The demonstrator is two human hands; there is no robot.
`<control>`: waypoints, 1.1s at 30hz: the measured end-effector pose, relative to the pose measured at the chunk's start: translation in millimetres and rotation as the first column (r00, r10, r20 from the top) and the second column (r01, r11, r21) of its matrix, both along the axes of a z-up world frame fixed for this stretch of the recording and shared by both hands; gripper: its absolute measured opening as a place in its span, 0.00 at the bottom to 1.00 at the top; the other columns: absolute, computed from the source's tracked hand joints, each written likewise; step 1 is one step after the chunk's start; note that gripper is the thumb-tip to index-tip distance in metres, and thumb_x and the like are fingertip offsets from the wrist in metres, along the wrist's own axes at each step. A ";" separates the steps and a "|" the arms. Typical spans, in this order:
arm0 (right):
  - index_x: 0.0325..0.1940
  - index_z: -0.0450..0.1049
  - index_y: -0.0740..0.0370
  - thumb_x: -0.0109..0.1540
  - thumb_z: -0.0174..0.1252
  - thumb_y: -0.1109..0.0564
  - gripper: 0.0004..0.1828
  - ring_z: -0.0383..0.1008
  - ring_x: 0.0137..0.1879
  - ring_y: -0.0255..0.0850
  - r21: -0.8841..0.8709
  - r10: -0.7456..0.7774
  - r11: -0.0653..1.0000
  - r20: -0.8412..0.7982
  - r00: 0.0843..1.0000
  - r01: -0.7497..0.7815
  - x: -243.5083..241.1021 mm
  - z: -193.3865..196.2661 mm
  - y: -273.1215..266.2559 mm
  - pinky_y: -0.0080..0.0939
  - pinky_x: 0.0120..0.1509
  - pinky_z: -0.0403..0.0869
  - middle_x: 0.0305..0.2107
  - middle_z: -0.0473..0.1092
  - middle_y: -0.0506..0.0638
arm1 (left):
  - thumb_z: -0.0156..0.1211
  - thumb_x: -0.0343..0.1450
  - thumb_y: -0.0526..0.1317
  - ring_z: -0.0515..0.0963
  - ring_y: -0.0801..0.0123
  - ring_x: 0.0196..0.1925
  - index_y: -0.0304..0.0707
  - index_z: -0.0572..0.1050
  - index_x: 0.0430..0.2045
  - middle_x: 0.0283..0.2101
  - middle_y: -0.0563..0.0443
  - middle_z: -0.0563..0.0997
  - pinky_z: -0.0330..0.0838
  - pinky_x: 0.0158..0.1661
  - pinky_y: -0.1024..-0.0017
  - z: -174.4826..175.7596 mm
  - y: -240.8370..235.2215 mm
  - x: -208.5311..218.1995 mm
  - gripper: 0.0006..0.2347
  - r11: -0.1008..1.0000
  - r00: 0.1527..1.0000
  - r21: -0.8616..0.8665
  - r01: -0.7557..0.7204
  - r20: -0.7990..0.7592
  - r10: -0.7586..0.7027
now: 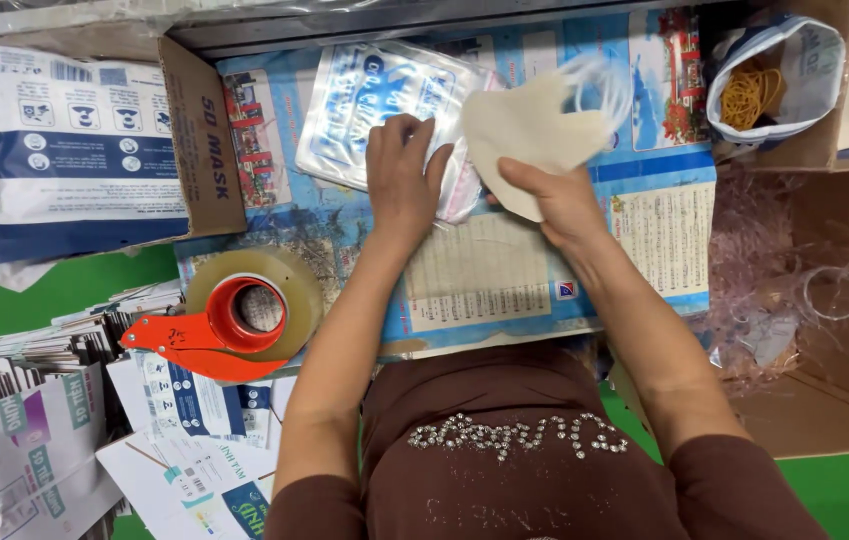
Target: Packing face masks into plastic bags and placing them onto a conveyor belt.
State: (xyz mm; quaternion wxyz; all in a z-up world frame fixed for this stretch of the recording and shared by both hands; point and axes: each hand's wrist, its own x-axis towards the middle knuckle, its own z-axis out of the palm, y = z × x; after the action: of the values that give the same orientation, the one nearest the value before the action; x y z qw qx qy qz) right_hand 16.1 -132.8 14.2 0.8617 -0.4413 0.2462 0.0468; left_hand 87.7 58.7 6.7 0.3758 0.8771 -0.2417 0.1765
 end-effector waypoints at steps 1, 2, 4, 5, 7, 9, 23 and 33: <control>0.65 0.65 0.71 0.59 0.64 0.65 0.30 0.81 0.48 0.51 0.000 0.002 1.000 0.007 1.000 -0.002 3.9 -6.0 3.3 0.47 0.45 0.85 0.51 0.74 0.62 | 0.68 0.67 0.36 0.74 0.50 0.43 0.32 0.77 0.44 0.42 0.42 0.77 0.69 0.46 0.59 -9.7 -0.4 1.1 0.13 1.000 1.000 0.000 -0.002 0.007 0.002; 0.65 0.65 0.70 0.59 0.64 0.67 0.30 0.81 0.49 0.48 -0.155 0.022 0.988 0.058 0.998 -0.013 8.2 -12.1 6.3 0.45 0.44 0.84 0.51 0.74 0.60 | 0.68 0.68 0.36 0.75 0.53 0.42 0.36 0.79 0.41 0.39 0.46 0.76 0.69 0.45 0.60 -19.5 -1.0 2.8 0.10 0.999 1.000 -0.032 0.004 -0.020 -0.004; 0.65 0.65 0.70 0.58 0.63 0.68 0.30 0.81 0.49 0.45 -0.310 0.046 0.951 0.104 0.993 -0.011 11.6 -19.9 7.9 0.43 0.44 0.84 0.51 0.74 0.58 | 0.68 0.69 0.35 0.75 0.56 0.40 0.40 0.80 0.38 0.36 0.49 0.76 0.69 0.44 0.61 -30.5 -5.9 9.2 0.06 0.998 0.999 -0.068 0.013 -0.047 -0.016; 0.64 0.65 0.71 0.59 0.63 0.68 0.30 0.81 0.48 0.46 -0.324 0.051 0.946 0.050 0.997 -0.032 6.5 -22.3 9.2 0.43 0.43 0.84 0.50 0.74 0.59 | 0.67 0.71 0.34 0.75 0.56 0.41 0.39 0.79 0.37 0.36 0.48 0.76 0.69 0.45 0.60 -31.9 -6.9 8.6 0.04 0.999 0.999 -0.047 -0.027 -0.043 0.025; 0.64 0.66 0.73 0.59 0.64 0.68 0.29 0.80 0.46 0.47 -0.339 0.058 0.939 0.003 0.998 -0.053 1.2 -22.5 10.8 0.43 0.43 0.83 0.48 0.75 0.60 | 0.65 0.72 0.33 0.75 0.55 0.42 0.38 0.78 0.36 0.36 0.47 0.76 0.69 0.45 0.60 -29.0 -7.0 6.7 0.03 0.997 0.997 -0.030 -0.067 -0.029 0.066; 0.65 0.67 0.74 0.59 0.63 0.69 0.29 0.81 0.47 0.48 -0.424 0.075 0.903 0.005 0.997 -0.066 4.3 -17.3 10.2 0.42 0.44 0.83 0.51 0.75 0.62 | 0.64 0.73 0.31 0.76 0.56 0.40 0.36 0.78 0.37 0.36 0.47 0.76 0.70 0.43 0.62 -19.1 -6.6 7.7 0.02 0.970 0.989 -0.220 -0.100 -0.124 0.074; 0.66 0.68 0.72 0.67 0.62 0.62 0.24 0.76 0.58 0.46 -0.303 -0.004 0.951 0.189 0.982 0.062 -73.4 1.1 18.5 0.46 0.63 0.77 0.55 0.73 0.60 | 0.70 0.70 0.37 0.81 0.62 0.42 0.34 0.81 0.41 0.40 0.47 0.81 0.75 0.44 0.68 80.9 30.1 -62.6 0.09 0.814 0.833 -0.440 0.380 -0.221 -0.508; 0.57 0.70 0.61 0.58 0.66 0.62 0.24 0.76 0.57 0.43 -0.637 0.507 0.703 0.135 0.852 -0.317 -105.7 28.8 11.8 0.45 0.60 0.77 0.52 0.73 0.54 | 0.71 0.68 0.51 0.83 0.59 0.40 0.46 0.83 0.39 0.37 0.50 0.84 0.75 0.43 0.61 141.6 21.8 -52.2 0.13 0.718 0.625 0.046 0.695 -0.532 -0.571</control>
State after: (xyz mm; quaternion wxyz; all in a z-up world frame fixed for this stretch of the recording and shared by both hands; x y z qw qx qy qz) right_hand -89.6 -121.0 43.0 0.6732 -0.7334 0.0081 0.0937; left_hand 35.5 80.5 148.4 0.3488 0.7880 -0.4554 -0.2237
